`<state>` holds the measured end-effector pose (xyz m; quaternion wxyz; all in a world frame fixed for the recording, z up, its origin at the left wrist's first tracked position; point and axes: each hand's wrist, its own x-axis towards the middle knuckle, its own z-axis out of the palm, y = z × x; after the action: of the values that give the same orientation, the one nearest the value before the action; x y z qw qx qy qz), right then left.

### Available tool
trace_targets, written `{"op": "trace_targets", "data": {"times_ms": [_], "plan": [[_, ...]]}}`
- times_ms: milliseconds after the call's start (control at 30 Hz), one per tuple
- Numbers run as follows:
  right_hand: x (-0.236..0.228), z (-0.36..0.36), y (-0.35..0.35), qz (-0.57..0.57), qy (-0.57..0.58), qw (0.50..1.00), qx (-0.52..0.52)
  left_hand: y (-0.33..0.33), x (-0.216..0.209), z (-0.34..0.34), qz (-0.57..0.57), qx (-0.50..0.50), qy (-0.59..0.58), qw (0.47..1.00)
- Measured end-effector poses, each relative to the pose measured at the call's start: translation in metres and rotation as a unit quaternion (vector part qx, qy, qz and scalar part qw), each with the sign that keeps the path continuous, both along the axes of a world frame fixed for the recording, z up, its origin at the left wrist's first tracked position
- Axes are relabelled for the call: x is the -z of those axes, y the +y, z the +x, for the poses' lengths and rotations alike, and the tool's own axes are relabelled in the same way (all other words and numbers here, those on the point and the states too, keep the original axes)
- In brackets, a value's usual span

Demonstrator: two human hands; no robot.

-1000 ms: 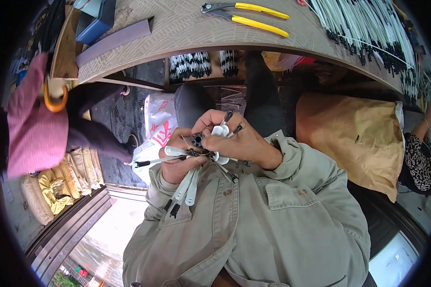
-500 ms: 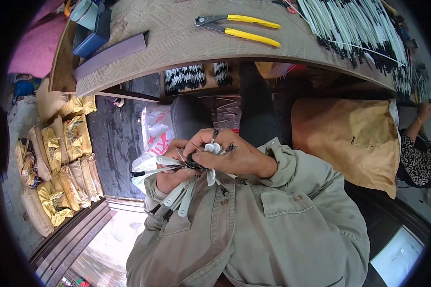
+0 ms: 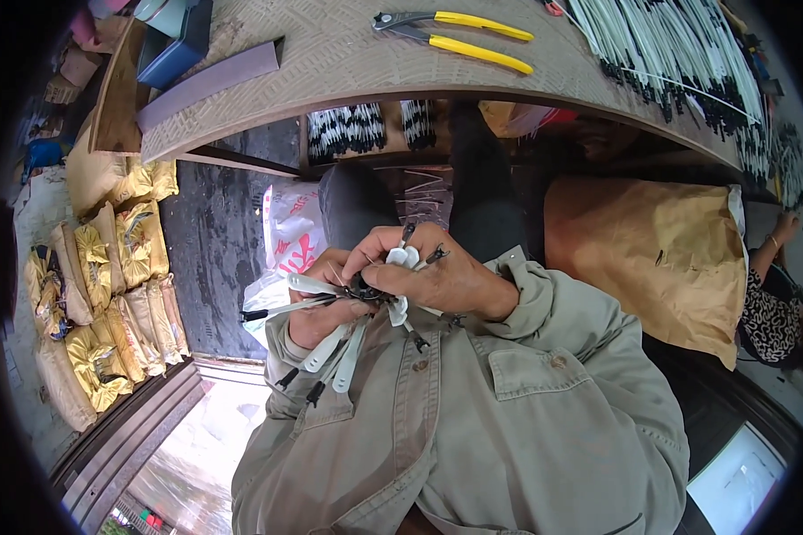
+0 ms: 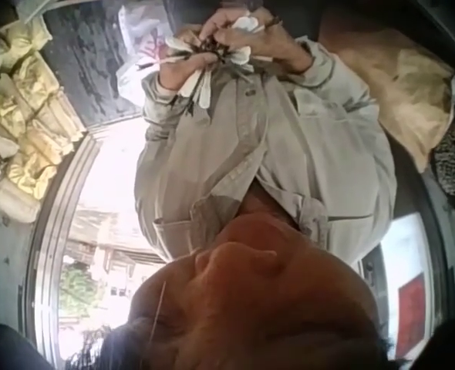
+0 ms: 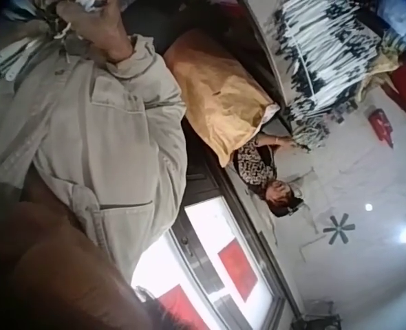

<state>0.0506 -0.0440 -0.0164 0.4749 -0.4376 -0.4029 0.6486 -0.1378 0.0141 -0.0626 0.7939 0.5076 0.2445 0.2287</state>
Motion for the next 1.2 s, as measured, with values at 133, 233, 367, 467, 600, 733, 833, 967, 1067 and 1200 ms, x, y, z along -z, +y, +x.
{"op": "trace_targets", "data": {"times_ms": [133,233,367,467,600,733,833,967,1067,1200], "plan": [[-0.008,0.004,0.001,-0.008,0.008,1.0,-0.022,-0.006,-0.002,0.003,0.015,-0.028,-0.037,0.999],[-0.007,0.006,0.001,-0.096,0.056,0.993,-0.042,-0.009,-0.006,0.002,-0.018,-0.045,-0.035,0.998],[-0.003,0.013,0.0,-0.04,0.062,0.996,-0.045,-0.01,-0.01,0.0,0.004,-0.057,-0.006,0.998],[0.01,0.021,0.002,0.046,0.015,0.997,-0.065,-0.01,-0.007,-0.003,0.061,-0.068,0.0,0.996],[0.011,0.02,0.004,0.125,-0.116,0.981,-0.093,-0.008,-0.013,-0.005,0.148,-0.062,0.039,0.986],[0.015,0.008,-0.001,0.168,-0.181,0.968,-0.034,-0.011,-0.01,-0.003,0.169,-0.109,0.048,0.978],[0.017,0.003,-0.009,0.078,-0.11,0.991,0.008,-0.014,-0.009,0.0,0.145,-0.129,0.014,0.981],[0.013,0.002,-0.009,0.043,-0.041,0.998,0.004,-0.005,-0.017,-0.007,0.142,-0.052,0.015,0.988],[0.009,0.003,-0.007,0.078,-0.126,0.989,-0.015,-0.004,-0.02,-0.006,0.117,-0.052,0.008,0.992],[0.011,0.008,-0.002,0.061,-0.105,0.992,-0.024,-0.006,-0.011,-0.009,0.051,-0.046,-0.026,0.997]]}}
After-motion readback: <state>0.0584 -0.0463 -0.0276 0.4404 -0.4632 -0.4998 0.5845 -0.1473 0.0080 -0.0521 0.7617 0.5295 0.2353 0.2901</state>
